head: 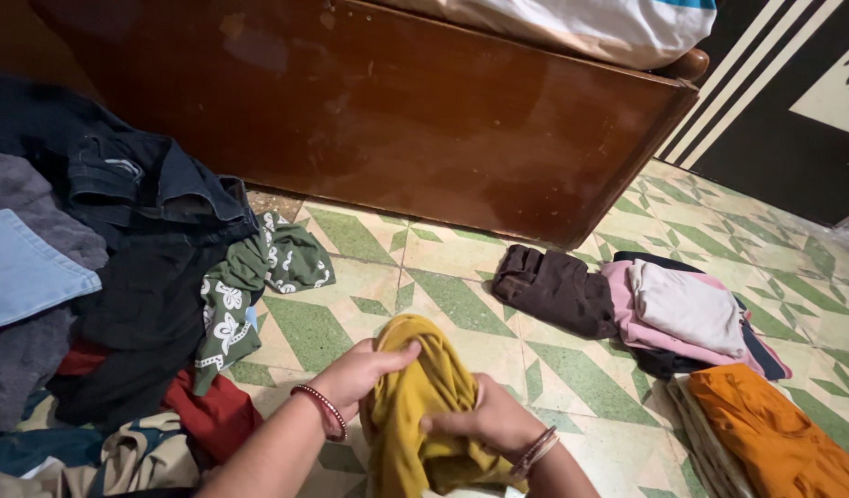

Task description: The person folds various pieces of laundry, including a blue garment and a pink camisole, by hand while sitting on a tiled floor.

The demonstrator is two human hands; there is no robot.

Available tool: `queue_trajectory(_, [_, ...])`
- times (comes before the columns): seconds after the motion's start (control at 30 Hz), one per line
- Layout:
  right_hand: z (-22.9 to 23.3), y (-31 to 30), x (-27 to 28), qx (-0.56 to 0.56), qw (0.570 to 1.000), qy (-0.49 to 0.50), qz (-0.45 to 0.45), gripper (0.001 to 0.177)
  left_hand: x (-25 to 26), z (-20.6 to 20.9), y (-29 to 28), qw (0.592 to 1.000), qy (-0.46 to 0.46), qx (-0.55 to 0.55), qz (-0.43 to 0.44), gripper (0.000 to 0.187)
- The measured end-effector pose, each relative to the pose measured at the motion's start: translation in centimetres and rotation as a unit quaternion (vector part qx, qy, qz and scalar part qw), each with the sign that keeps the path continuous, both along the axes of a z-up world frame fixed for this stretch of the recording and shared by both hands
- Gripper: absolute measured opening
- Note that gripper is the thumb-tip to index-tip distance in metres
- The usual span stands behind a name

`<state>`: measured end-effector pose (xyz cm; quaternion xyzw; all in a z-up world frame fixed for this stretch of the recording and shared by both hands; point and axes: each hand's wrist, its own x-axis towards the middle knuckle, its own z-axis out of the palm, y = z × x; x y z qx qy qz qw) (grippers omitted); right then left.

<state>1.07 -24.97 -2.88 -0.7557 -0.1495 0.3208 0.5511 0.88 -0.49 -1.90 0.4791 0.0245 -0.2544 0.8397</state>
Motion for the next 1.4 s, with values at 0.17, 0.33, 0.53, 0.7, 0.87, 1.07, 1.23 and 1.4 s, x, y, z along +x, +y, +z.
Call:
queue_trajectory(0.17, [-2.0, 0.0, 1.6, 0.179, 0.944, -0.034, -0.275, 0.034, -0.2, 1.5, 0.4, 0.986, 0.049, 0.122, -0.103, 0.050])
queue_trajectory(0.33, [-0.5, 0.8, 1.0, 0.222, 0.924, 0.035, -0.309, 0.032, 0.5, -0.9, 0.6, 0.951, -0.085, 0.218, -0.202, 0.050])
queue_trajectory(0.53, [1.2, 0.4, 0.2, 0.082, 0.979, 0.138, -0.127, 0.029, 1.9, -3.4, 1.1, 0.996, -0.009, 0.070, 0.047, 0.037])
queue_trajectory(0.7, [-2.1, 0.5, 1.8, 0.136, 0.913, 0.012, -0.385, 0.030, -0.2, 0.9, 0.5, 0.997, -0.011, 0.059, -0.042, 0.042])
queue_trajectory(0.87, [-1.5, -0.3, 1.5, 0.118, 0.891, -0.119, -0.421, 0.020, -0.9, 1.3, -1.9, 0.915, -0.222, 0.331, -0.055, 0.048])
queue_trajectory(1.07, [2.9, 2.0, -2.1, 0.073, 0.983, -0.166, 0.025, 0.035, 2.5, -4.2, 1.3, 0.838, -0.094, 0.367, 0.393, 0.024])
queue_trajectory(1.23, [1.4, 4.2, -2.9, 0.021, 0.987, -0.152, -0.055, 0.032, 5.0, -7.5, 2.1, 0.896, -0.014, -0.303, 0.324, 0.020])
queue_trajectory(1.4, [1.4, 3.3, -1.8, 0.116, 0.952, -0.215, -0.185, 0.043, 2.9, -4.8, -0.2, 0.959, -0.048, -0.080, 0.269, 0.022])
